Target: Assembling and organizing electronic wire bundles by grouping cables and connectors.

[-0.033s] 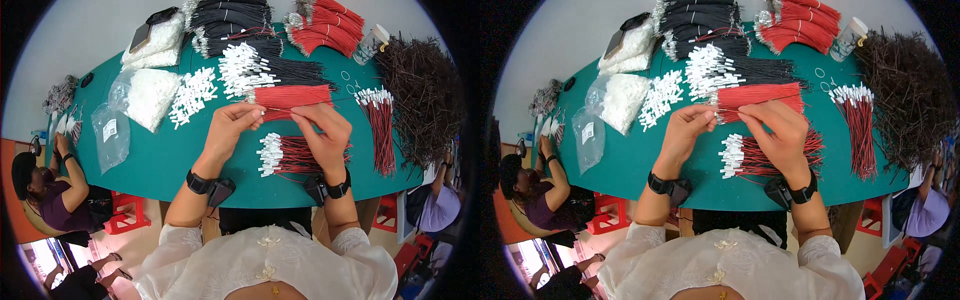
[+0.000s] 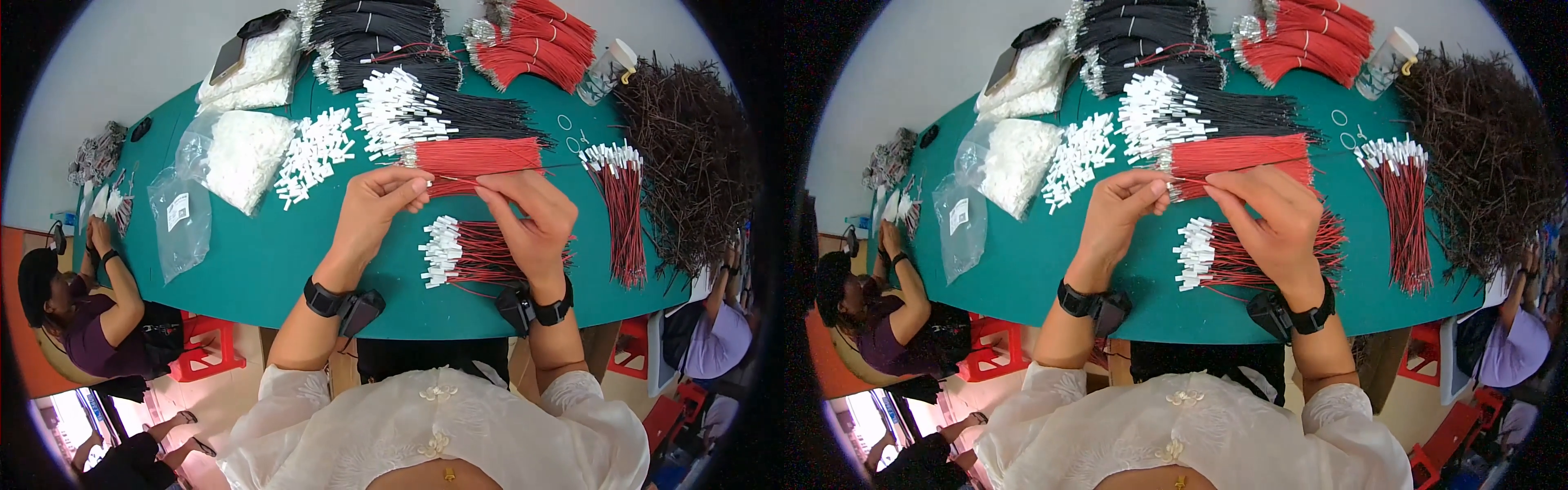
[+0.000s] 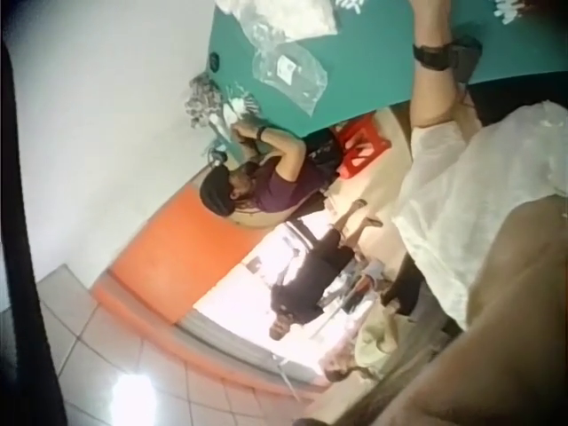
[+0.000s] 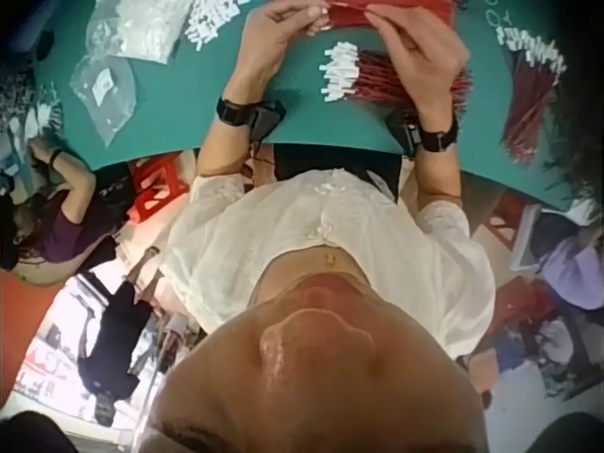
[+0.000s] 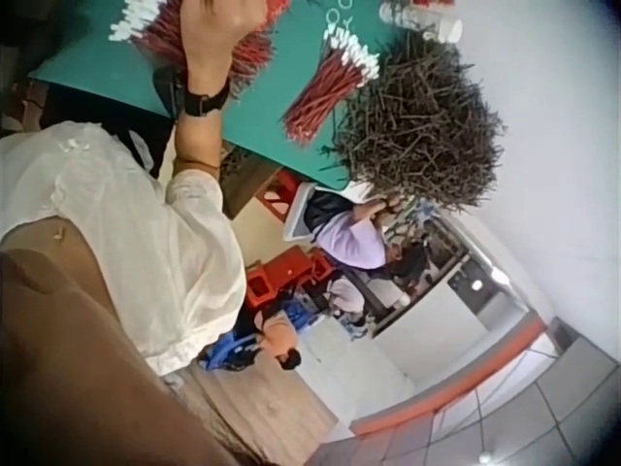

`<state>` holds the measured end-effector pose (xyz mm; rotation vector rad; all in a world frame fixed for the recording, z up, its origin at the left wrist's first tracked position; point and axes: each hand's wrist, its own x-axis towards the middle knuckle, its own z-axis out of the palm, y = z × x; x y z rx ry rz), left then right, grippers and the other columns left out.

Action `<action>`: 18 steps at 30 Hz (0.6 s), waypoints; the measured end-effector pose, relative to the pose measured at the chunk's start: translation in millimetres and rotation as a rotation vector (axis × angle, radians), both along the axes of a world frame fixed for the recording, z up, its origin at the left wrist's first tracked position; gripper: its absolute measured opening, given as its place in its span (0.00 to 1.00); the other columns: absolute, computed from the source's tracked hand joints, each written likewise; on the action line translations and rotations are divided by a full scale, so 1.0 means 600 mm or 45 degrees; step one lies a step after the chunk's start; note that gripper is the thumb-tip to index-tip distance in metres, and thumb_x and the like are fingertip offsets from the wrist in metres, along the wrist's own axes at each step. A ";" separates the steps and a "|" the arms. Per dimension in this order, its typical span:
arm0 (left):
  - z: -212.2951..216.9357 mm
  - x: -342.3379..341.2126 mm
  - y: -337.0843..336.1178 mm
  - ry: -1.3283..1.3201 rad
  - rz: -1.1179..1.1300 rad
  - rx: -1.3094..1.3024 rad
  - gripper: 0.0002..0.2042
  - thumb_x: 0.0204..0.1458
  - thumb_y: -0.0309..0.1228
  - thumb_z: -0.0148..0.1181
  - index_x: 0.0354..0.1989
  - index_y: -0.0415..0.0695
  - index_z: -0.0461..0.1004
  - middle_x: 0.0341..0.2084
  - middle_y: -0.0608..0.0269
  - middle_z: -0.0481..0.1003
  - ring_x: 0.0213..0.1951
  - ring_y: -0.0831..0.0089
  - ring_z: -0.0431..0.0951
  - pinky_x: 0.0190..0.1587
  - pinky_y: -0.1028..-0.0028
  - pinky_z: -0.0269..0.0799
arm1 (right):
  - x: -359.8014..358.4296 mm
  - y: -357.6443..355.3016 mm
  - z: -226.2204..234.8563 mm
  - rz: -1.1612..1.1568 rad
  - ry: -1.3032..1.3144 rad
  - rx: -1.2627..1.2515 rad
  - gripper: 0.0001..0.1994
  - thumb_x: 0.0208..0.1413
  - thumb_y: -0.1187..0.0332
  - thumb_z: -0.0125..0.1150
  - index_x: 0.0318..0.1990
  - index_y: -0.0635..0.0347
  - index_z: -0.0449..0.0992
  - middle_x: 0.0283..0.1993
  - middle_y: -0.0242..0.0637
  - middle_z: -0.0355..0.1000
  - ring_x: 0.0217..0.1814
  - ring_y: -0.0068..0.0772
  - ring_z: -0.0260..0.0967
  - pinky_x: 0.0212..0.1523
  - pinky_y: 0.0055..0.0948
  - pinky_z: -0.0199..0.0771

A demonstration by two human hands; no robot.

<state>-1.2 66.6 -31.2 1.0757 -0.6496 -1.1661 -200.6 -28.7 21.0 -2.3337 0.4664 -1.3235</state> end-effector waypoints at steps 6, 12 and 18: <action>0.004 -0.013 0.000 -0.051 0.047 -0.054 0.09 0.57 0.26 0.68 0.44 0.35 0.83 0.33 0.59 0.83 0.33 0.77 0.81 0.41 0.78 0.77 | -0.004 0.002 -0.005 -0.060 0.049 -0.003 0.09 0.46 0.82 0.73 0.37 0.65 0.84 0.28 0.37 0.77 0.27 0.30 0.73 0.28 0.25 0.70; 0.001 -0.017 0.000 -0.068 0.077 -0.057 0.09 0.56 0.23 0.69 0.44 0.35 0.83 0.34 0.59 0.83 0.37 0.76 0.82 0.44 0.77 0.78 | -0.008 0.007 0.008 -0.094 0.118 -0.111 0.09 0.47 0.81 0.73 0.37 0.64 0.84 0.28 0.36 0.76 0.25 0.29 0.71 0.28 0.25 0.68; -0.001 -0.022 -0.001 -0.084 0.113 -0.134 0.10 0.54 0.20 0.69 0.45 0.35 0.82 0.37 0.59 0.83 0.41 0.76 0.82 0.47 0.76 0.78 | 0.011 -0.005 -0.025 0.004 0.073 0.171 0.06 0.50 0.79 0.72 0.37 0.64 0.84 0.28 0.34 0.75 0.28 0.25 0.71 0.29 0.24 0.68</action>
